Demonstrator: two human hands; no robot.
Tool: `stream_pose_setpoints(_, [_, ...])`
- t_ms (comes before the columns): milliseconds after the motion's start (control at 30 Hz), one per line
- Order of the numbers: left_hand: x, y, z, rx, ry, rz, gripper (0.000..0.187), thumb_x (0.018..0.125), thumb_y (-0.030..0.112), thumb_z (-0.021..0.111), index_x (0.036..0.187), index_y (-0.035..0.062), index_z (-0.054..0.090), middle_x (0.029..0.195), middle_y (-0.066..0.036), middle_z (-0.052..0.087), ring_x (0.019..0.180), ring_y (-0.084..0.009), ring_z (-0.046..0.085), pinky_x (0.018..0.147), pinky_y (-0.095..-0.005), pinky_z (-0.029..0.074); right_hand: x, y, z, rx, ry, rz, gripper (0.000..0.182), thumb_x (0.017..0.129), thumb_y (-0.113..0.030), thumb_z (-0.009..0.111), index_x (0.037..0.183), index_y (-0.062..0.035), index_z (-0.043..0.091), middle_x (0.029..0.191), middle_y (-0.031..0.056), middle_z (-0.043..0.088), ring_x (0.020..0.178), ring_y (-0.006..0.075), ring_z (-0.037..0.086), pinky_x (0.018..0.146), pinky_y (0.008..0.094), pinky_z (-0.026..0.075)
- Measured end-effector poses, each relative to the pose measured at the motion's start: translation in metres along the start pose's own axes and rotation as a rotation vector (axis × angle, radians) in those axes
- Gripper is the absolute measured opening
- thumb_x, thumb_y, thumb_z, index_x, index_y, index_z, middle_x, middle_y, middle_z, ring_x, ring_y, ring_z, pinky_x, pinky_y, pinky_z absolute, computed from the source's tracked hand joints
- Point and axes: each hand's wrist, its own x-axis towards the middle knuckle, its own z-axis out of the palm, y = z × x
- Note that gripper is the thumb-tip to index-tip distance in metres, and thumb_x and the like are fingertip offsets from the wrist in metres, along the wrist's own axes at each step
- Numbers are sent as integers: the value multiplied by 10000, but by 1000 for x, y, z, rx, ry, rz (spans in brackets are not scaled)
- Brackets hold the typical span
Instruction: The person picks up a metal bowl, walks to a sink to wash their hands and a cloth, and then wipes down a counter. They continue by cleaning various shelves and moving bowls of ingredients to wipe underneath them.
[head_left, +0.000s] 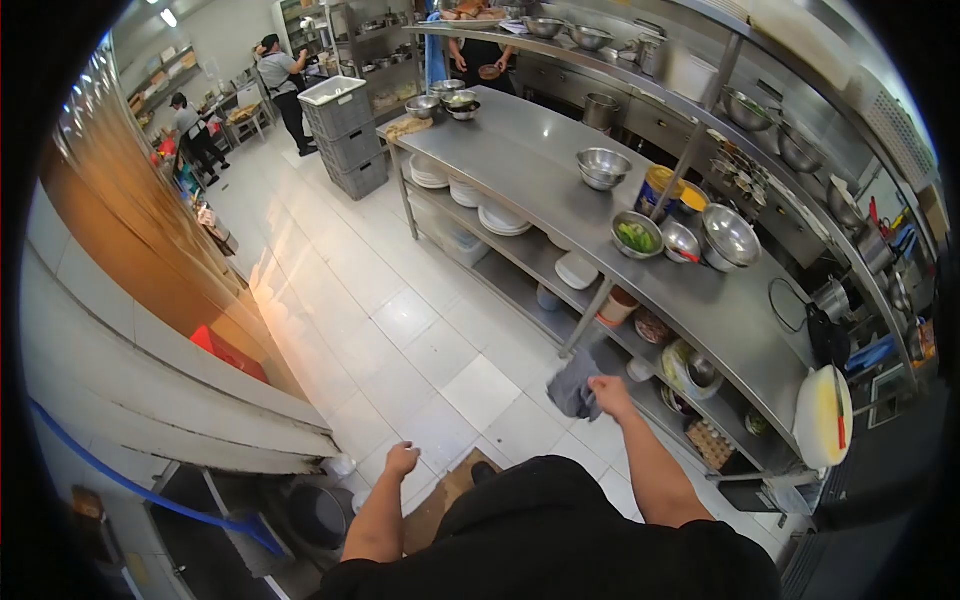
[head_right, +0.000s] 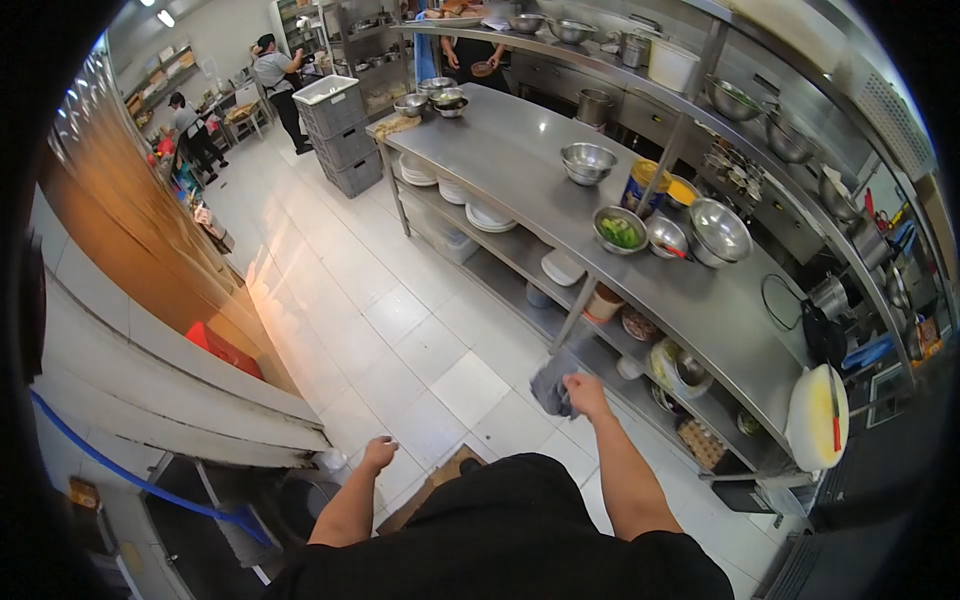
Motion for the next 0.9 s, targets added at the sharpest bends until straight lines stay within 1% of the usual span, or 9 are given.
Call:
stream_pose_setpoints(167, [27, 21, 0, 77, -96, 25, 545, 819, 372, 690, 1249, 39, 654, 1239, -237, 644, 1202, -367, 593, 1038, -404, 458, 107, -124, -48, 595, 170, -58, 291, 996, -271, 594, 993, 0, 700, 770, 13, 635, 682, 104, 567, 618, 276, 488])
stream_pose_setpoints(367, [52, -39, 9, 323, -417, -207, 497, 833, 408, 632, 1141, 23, 703, 1223, -205, 658, 1173, -367, 606, 1010, -413, 470, 214, -284, -148, 860, 391, -453, 218, 1017, -232, 555, 945, -64, 674, 797, -13, 630, 684, 70, 546, 597, 251, 447])
stream_pose_setpoints(433, [42, -32, -10, 368, -313, -266, 475, 841, 424, 606, 1080, 30, 725, 1152, -219, 682, 1108, -357, 642, 946, -402, 505, 265, -312, -161, 801, 442, -564, 209, 1008, -213, 556, 964, -48, 676, 803, -15, 641, 687, 74, 561, 612, 252, 444])
stream_pose_setpoints(500, [33, -27, -23, 283, -189, -399, 475, 840, 434, 592, 1059, 36, 732, 1121, -213, 694, 1079, -346, 658, 920, -393, 518, 317, -335, -161, 477, 503, -538, 263, 986, -237, 570, 1018, 3, 671, 829, 59, 686, 700, 152, 612, 643, 316, 471])
stream_pose_setpoints(533, [42, -23, -29, 225, -257, -480, 481, 838, 439, 589, 1048, 31, 733, 1103, -209, 700, 1067, -339, 665, 910, -392, 522, 348, -342, -157, 108, 560, -544, 382, 960, -325, 587, 1000, 46, 672, 872, 167, 703, 710, 284, 631, 695, 396, 485])
stream_pose_setpoints(567, [55, -23, -33, 162, -330, -550, 486, 836, 443, 586, 1036, 25, 733, 1085, -205, 706, 1055, -331, 672, 900, -390, 527, 357, -361, -158, -66, 284, -376, 499, 929, -433, 589, 955, 54, 693, 951, 262, 686, 823, 405, 657, 777, 459, 490])
stream_pose_setpoints(667, [82, -1, -31, 27, -47, -488, 477, 840, 433, 603, 1035, 17, 734, 1065, -192, 716, 1036, -338, 676, 908, -396, 524, 436, -360, -119, -617, 226, -274, 502, 887, -493, 613, 892, -5, 728, 846, 263, 694, 914, 350, 710, 821, 454, 515])
stream_pose_setpoints(800, [122, 42, -14, -330, 184, -522, 450, 831, 383, 649, 1077, 15, 731, 1076, -184, 721, 1040, -341, 676, 917, -390, 520, 506, -315, -28, -527, 111, -51, 808, 908, -566, 543, 1522, -82, 336, 1525, 268, 362, 1409, 434, 348, 1135, 511, 307])
stream_pose_setpoints(900, [143, 94, -12, -447, 110, -455, 447, 827, 341, 674, 1121, 8, 718, 1132, -186, 709, 1094, -317, 660, 943, -378, 506, 499, -268, 42, -645, 104, 9, 824, 936, -570, 488, 1585, -176, 167, 1631, 227, 96, 1494, 450, 85, 1165, 614, 134])
